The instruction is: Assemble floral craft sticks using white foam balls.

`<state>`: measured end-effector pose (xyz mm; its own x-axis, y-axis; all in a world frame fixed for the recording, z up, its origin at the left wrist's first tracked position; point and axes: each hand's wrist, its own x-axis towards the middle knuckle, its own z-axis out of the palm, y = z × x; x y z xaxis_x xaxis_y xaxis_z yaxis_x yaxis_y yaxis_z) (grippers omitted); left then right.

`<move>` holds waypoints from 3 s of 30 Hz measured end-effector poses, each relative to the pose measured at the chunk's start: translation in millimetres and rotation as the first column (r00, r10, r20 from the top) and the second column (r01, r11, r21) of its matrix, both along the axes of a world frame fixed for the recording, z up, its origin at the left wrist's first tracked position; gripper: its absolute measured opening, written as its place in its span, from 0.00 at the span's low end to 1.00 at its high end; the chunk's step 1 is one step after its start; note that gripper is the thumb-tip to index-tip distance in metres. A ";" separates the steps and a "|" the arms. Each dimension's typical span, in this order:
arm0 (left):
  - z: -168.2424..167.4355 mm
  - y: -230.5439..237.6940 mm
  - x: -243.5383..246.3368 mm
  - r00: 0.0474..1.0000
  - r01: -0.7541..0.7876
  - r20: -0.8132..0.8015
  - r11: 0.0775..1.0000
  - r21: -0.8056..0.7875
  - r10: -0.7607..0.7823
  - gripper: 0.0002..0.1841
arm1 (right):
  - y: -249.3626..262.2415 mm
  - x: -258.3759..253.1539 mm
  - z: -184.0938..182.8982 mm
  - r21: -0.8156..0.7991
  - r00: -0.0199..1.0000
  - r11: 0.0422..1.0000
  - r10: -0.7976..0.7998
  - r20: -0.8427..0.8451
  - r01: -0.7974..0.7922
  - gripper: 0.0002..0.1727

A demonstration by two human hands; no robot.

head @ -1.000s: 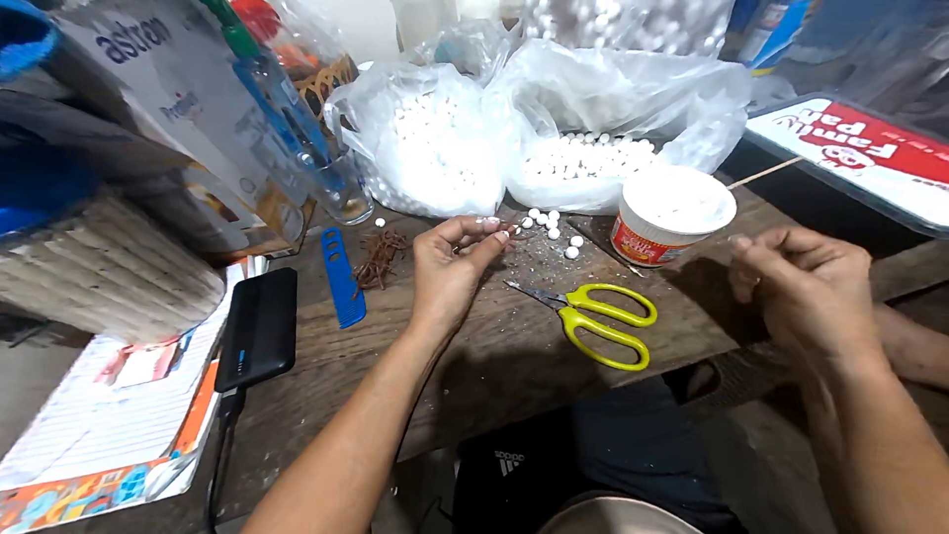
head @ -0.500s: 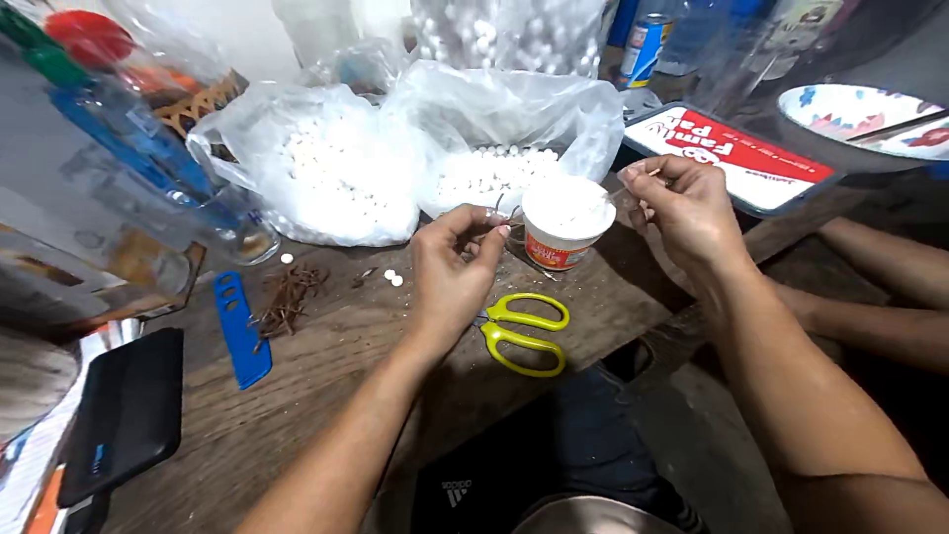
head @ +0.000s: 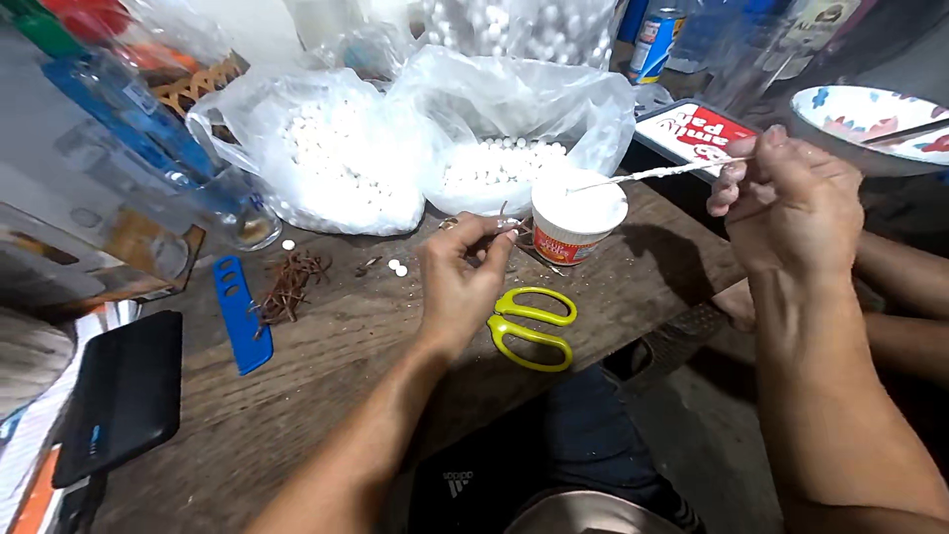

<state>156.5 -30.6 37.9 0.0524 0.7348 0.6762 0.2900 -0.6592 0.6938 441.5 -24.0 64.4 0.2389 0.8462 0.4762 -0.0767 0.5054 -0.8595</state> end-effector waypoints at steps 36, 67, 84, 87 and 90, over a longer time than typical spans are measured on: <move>-2.8 0.5 4.3 0.999 0.023 -0.028 0.996 0.081 -0.021 0.03 | -1.1 -26.4 -9.4 -0.114 0.979 0.982 0.129 -0.161 -0.148 0.23; -1.8 0.7 3.9 1.000 -0.025 -0.010 0.997 0.075 0.025 0.02 | -6.3 -28.8 -20.8 -0.129 0.961 0.973 0.161 -0.226 -0.193 0.24; -1.6 -0.5 2.6 0.999 -0.040 -0.023 0.997 0.067 0.042 0.03 | -8.2 -30.0 -21.7 -0.157 0.960 0.972 0.132 -0.246 -0.174 0.24; -1.9 0.0 3.0 0.999 -0.038 -0.011 0.997 0.064 0.039 0.03 | -8.9 -30.4 -22.3 -0.159 0.962 0.969 0.149 -0.228 -0.188 0.24; -1.7 0.7 2.7 0.999 -0.039 -0.010 0.997 0.073 0.040 0.03 | -9.0 -30.1 -21.9 -0.158 0.962 0.969 0.150 -0.228 -0.189 0.25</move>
<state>159.2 -30.0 36.1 0.0323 0.6851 0.7278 0.3249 -0.6958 0.6406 411.4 -33.0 42.6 0.1640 0.9489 0.2696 -0.3387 0.3108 -0.8881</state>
